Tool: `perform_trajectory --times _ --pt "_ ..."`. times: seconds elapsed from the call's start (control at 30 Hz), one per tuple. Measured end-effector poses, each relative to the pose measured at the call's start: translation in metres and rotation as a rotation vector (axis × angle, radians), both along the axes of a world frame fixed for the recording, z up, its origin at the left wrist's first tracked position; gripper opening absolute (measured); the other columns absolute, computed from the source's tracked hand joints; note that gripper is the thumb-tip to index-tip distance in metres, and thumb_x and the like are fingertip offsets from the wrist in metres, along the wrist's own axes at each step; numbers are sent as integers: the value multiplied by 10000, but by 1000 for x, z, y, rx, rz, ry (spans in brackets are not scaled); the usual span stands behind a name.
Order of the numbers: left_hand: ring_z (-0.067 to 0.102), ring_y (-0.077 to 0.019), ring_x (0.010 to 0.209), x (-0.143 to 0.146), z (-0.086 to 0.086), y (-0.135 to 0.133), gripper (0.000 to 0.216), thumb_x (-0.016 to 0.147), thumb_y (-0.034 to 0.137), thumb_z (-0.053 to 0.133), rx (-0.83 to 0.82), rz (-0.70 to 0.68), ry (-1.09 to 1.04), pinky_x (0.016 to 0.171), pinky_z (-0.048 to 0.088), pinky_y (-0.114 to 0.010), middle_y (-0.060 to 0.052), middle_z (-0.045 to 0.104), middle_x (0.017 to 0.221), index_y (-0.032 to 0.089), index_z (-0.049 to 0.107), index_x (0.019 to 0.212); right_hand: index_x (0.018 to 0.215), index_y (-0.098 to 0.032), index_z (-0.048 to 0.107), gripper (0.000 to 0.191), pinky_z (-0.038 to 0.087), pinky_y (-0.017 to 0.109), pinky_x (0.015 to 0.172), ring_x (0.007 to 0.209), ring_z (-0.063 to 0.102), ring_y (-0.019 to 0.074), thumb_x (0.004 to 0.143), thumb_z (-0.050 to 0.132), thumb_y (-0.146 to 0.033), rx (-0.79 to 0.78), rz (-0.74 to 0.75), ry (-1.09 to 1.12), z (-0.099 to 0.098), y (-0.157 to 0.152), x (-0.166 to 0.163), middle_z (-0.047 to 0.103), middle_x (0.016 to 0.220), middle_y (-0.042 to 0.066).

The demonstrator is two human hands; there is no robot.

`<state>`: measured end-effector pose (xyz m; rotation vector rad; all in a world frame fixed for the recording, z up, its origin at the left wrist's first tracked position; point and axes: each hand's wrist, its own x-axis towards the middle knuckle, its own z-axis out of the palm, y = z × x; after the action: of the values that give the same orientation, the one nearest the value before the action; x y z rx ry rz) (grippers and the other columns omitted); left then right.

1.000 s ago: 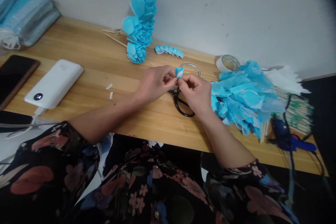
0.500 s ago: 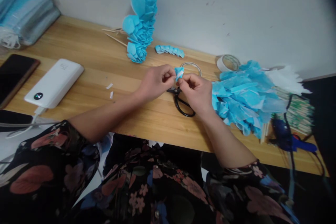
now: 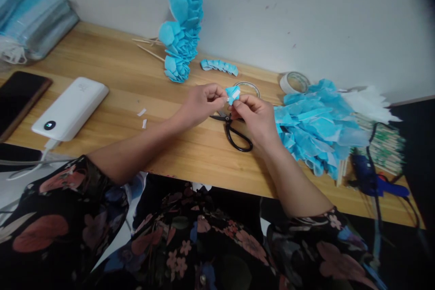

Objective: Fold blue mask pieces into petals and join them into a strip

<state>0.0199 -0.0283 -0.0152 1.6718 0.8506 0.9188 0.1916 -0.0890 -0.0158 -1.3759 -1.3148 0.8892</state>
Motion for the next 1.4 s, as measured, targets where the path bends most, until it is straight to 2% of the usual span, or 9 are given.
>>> perform_trajectory --times 0.37,0.67,0.9,1.03,1.13,1.2,1.27,1.33,1.4 --pt "476 -82 566 1 -1 -2 109 848 139 687 122 28 66 534 347 -231 47 588 639 189 634 767 696 -232 633 183 418 269 591 600 536 122 847 711 -298 23 -46 -82 1 0 -1 594 618 -44" --pt "473 -92 561 -5 4 5 121 824 132 647 70 66 19 530 352 -255 48 544 612 202 588 745 729 -244 627 206 528 307 650 628 610 142 893 700 -345 29 -65 -80 -3 3 5 684 700 -22" --pt "446 -100 525 -16 3 28 156 865 159 646 91 152 47 524 344 -268 42 529 574 220 571 743 689 -242 562 259 586 325 664 624 635 142 868 717 -348 33 -76 9 -6 8 11 704 736 -11" --pt "459 -109 560 -44 43 35 138 820 144 669 271 127 240 586 346 -286 33 542 607 211 595 725 700 -240 612 230 593 325 664 628 627 138 837 748 -365 14 -58 49 -7 11 12 713 742 -14" --pt "405 -104 599 -75 83 27 140 781 112 653 524 146 521 644 286 -293 36 495 615 190 586 685 717 -236 663 181 571 318 653 629 628 138 823 760 -346 23 -39 62 -7 11 10 726 748 -11" --pt "348 -90 610 -97 97 18 135 783 100 604 618 145 721 677 240 -300 38 461 616 170 582 670 720 -235 670 183 552 317 651 616 626 137 836 761 -343 42 -19 37 -8 10 10 714 724 -14" --pt "354 -72 620 -119 94 9 111 806 114 566 607 173 859 720 271 -286 39 488 633 148 631 723 722 -235 664 203 542 320 657 611 625 138 854 763 -354 57 0 10 -9 10 9 695 698 -19" --pt "428 -111 596 -141 78 3 85 809 191 626 528 204 948 705 332 -291 21 545 616 186 665 734 715 -237 648 232 539 322 663 612 624 138 868 764 -366 62 16 0 -9 10 8 679 681 -24" --pt "584 -174 699 -161 57 -2 167 889 267 589 443 162 1053 736 396 -304 -24 684 736 209 739 840 701 -239 639 248 535 322 664 613 623 140 876 765 -363 57 29 3 -10 10 7 670 672 -26"
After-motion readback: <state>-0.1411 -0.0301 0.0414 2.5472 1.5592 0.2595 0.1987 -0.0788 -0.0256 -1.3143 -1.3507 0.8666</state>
